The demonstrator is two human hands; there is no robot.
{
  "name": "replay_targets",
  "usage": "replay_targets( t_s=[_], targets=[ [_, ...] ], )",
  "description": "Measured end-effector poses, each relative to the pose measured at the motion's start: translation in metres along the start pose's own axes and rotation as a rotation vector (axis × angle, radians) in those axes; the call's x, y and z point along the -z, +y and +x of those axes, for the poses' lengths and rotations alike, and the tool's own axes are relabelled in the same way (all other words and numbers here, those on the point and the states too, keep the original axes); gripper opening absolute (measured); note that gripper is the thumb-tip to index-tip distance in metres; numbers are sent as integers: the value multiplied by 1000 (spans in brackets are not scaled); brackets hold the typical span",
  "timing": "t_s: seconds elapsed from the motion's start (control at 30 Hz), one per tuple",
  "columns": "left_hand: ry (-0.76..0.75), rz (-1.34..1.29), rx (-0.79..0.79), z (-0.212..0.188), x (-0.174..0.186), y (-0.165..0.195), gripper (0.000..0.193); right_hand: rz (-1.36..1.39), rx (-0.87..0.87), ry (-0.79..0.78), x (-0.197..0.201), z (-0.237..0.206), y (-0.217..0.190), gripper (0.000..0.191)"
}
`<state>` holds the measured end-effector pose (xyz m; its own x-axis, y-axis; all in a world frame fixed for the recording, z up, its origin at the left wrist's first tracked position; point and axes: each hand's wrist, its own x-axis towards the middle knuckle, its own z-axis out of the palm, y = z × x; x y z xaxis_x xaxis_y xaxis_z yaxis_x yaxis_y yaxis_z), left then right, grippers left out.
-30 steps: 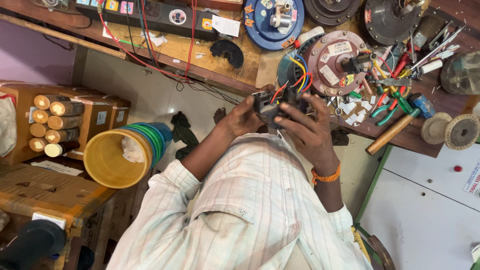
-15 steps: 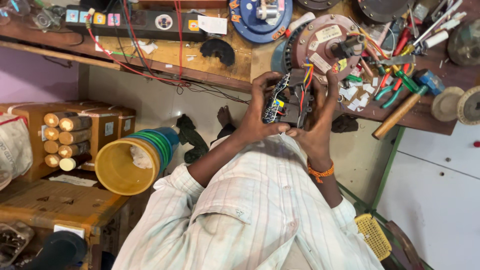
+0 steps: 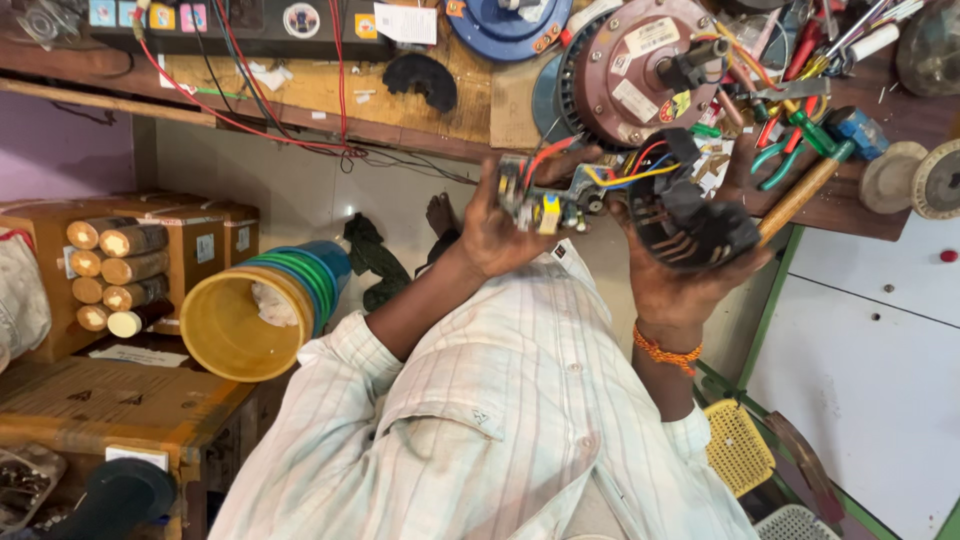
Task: The person uses a screwdriver to remove screws from a black plastic housing, then separates the casing to expose internal wiring and components. They manipulate the wires and internal parts with their hands, inspecting the assembly before placing the casing aside.
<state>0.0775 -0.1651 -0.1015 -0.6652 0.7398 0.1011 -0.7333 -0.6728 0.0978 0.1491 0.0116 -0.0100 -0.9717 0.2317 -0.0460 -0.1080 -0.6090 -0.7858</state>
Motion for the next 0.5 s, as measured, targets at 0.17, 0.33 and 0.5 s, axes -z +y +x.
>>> replay_targets(
  t_s=[0.17,0.33,0.5],
  targets=[
    [46,-89,81,1,11,3,104,229,-191,49,10,-2,-13,95],
    [100,-44,82,0,11,5,108,448,-300,175,31,1,-12,86],
    [103,6,88,1,9,5,110,482,-332,254,46,2,-8,84]
  ],
)
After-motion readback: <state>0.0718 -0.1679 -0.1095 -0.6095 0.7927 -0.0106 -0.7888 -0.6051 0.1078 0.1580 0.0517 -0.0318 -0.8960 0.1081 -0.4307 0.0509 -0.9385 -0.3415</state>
